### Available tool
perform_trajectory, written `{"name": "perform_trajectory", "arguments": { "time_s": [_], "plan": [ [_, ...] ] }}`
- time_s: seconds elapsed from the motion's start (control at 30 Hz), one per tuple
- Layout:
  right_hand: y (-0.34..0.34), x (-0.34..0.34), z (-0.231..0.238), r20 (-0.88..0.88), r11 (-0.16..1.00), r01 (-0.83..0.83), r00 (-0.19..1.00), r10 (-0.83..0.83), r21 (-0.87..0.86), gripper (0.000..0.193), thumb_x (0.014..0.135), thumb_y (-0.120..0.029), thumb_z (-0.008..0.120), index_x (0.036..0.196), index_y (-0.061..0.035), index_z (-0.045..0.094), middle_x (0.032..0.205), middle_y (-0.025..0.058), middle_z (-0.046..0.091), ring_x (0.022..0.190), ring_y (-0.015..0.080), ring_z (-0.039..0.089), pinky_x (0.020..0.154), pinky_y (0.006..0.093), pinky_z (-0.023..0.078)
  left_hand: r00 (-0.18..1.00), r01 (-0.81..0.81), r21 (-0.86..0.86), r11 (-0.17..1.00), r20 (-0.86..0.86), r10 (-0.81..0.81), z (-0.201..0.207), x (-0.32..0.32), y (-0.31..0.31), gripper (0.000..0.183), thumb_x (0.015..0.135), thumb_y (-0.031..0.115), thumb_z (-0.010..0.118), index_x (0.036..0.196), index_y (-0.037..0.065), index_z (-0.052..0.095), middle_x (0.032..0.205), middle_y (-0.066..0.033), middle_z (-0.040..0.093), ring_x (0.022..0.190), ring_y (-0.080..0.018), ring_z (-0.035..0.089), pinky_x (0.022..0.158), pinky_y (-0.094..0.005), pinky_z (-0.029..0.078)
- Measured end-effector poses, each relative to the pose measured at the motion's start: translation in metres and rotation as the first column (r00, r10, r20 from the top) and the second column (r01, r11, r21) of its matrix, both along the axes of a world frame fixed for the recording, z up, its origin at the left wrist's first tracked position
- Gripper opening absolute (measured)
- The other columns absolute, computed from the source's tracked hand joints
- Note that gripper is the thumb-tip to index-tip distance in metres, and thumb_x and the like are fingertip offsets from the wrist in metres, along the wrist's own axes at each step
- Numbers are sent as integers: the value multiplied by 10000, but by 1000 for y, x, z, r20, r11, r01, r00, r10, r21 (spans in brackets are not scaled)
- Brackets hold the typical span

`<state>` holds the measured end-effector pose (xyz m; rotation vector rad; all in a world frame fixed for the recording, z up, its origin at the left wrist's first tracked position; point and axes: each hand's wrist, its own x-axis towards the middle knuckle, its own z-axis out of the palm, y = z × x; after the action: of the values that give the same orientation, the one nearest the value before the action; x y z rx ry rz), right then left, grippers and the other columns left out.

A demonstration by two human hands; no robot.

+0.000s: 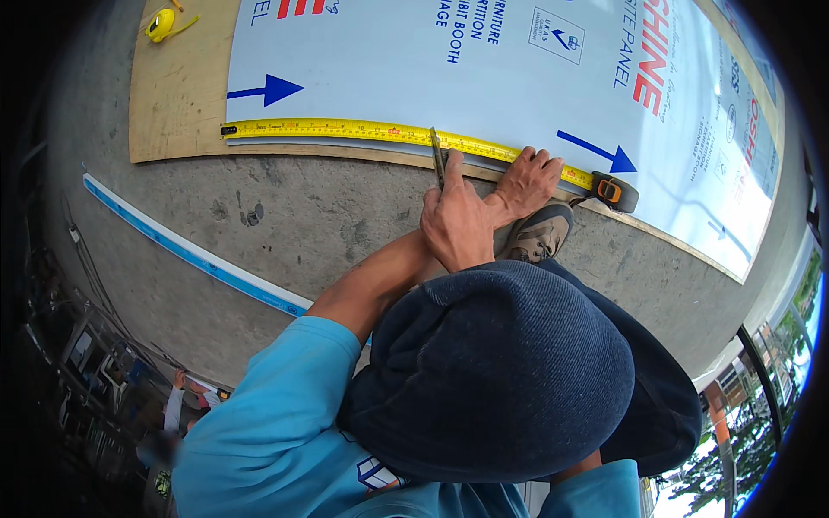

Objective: The recorder uses a measuring tape and utility knife to measure and mark large composite panels on a workshop floor.

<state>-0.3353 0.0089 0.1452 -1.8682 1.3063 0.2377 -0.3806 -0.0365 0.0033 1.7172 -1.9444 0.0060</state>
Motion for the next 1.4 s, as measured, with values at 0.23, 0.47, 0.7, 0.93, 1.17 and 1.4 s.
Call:
{"name": "perform_trajectory", "arguments": {
  "time_s": [0.23, 0.47, 0.7, 0.93, 1.17, 1.4],
  "plan": [
    [9, -1, -11, 34, 990, -46, 998, 51, -136, 542, 870, -141, 482, 1354, 31, 309, 803, 274, 615, 759, 426, 590, 743, 490, 421, 995, 44, 113, 993, -97, -33, -1, 0, 5, 242, 783, 115, 569, 957, -27, 658, 935, -68, 564, 861, -208, 492, 766, -352, 398],
    [9, 1, -17, -30, 993, -49, 999, 46, -106, 529, 867, -142, 481, 1337, 42, 326, 804, 273, 610, 763, 421, 596, 737, 480, 444, 995, 37, 63, 997, -91, -31, 1, -3, 1, 124, 750, 96, 580, 812, 18, 654, 833, -56, 504, 809, -208, 486, 728, -360, 394],
    [7, 2, -18, -30, 995, -29, 999, 26, -99, 535, 865, -147, 478, 1344, 30, 321, 800, 278, 605, 746, 434, 595, 719, 491, 452, 995, 40, 40, 998, -97, -36, 3, -1, -1, 66, 737, 92, 578, 739, 50, 630, 793, -49, 467, 798, -207, 474, 702, -361, 372],
    [7, 5, -19, -42, 997, -28, 999, 25, -71, 537, 860, -148, 475, 1340, 31, 316, 802, 284, 602, 739, 446, 593, 717, 506, 448, 996, 12, 27, 1000, -85, -10, 3, -1, -1, 63, 739, 91, 578, 734, 53, 628, 792, -47, 471, 799, -209, 475, 704, -362, 373],
    [7, 0, -20, -9, 996, -11, 1000, 10, -85, 542, 861, -146, 477, 1343, 34, 305, 808, 287, 601, 747, 445, 592, 716, 501, 451, 994, 21, 29, 999, -103, -18, 2, -2, -2, 62, 746, 97, 583, 733, 56, 627, 788, -44, 473, 796, -207, 479, 699, -361, 378],
    [5, 0, -17, -20, 998, -6, 1000, 5, -65, 540, 861, -142, 477, 1343, 32, 305, 814, 281, 603, 757, 440, 594, 727, 497, 449, 998, 19, 57, 998, -63, -15, 2, -3, -2, 125, 783, 142, 562, 750, 65, 654, 790, -44, 507, 849, -205, 483, 736, -370, 367]
  ]
}}
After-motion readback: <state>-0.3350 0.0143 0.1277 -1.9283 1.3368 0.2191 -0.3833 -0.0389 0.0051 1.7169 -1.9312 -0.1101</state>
